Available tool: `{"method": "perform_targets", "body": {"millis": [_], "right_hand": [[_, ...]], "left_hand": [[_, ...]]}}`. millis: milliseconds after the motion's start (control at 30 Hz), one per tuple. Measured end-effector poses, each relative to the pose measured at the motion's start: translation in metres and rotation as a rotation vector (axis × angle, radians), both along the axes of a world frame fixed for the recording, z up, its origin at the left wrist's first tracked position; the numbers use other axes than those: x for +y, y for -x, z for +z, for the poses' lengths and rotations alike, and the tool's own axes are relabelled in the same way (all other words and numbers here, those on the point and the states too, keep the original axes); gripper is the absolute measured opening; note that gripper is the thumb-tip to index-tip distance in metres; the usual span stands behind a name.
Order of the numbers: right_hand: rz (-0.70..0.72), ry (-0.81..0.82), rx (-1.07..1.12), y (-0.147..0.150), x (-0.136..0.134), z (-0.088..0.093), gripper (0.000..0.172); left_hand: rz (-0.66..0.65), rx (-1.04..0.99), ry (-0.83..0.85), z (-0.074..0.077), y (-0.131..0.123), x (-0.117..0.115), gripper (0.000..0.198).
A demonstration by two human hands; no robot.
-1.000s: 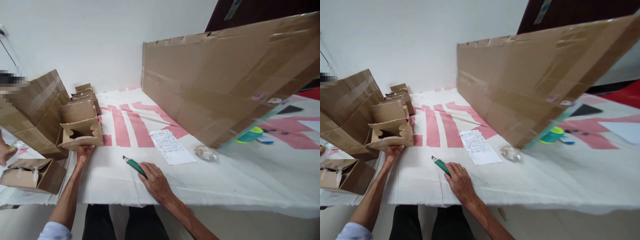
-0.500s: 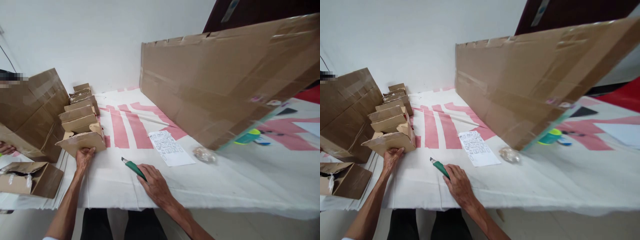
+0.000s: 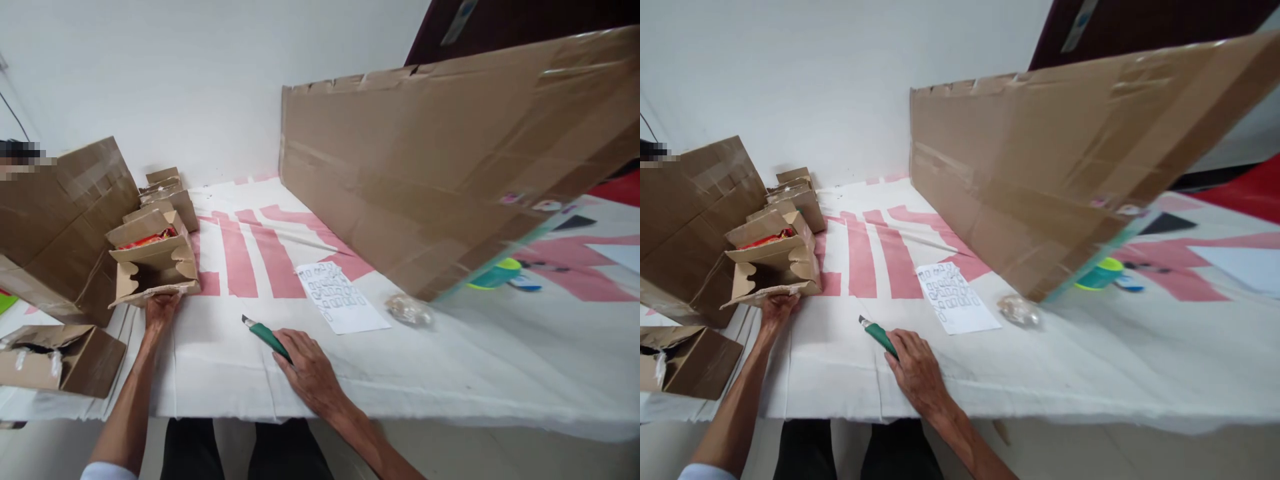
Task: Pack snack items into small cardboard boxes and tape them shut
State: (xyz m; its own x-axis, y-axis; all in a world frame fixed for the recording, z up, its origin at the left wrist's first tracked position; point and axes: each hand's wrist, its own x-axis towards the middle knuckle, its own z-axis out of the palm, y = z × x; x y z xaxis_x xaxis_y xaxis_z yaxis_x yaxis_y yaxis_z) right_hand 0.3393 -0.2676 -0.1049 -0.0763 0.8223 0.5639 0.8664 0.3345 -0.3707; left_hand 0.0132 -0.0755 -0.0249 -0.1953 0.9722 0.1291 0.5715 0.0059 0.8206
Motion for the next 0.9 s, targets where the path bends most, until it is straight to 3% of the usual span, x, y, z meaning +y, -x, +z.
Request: {"method": "perform_targets", "body": {"millis": [200, 333, 667, 900], "right_hand": [[-0.005, -0.006, -0.015, 0.001, 0.000, -0.001, 0.035], [-0.005, -0.026, -0.032, 0.001, 0.000, 0.000, 0.033], [-0.006, -0.046, -0.040, 0.001, 0.002, -0.003, 0.032], [-0.004, -0.036, -0.035, 0.002, 0.002, -0.002, 0.031]], "left_hand": [[-0.048, 0.010, 0.016, 0.008, 0.004, -0.043, 0.044], [-0.034, -0.011, -0.027, 0.015, 0.001, -0.058, 0.045], [-0.015, -0.011, -0.077, 0.022, -0.011, -0.031, 0.040], [-0.004, 0.007, -0.086, 0.022, -0.013, -0.028, 0.039]]}}
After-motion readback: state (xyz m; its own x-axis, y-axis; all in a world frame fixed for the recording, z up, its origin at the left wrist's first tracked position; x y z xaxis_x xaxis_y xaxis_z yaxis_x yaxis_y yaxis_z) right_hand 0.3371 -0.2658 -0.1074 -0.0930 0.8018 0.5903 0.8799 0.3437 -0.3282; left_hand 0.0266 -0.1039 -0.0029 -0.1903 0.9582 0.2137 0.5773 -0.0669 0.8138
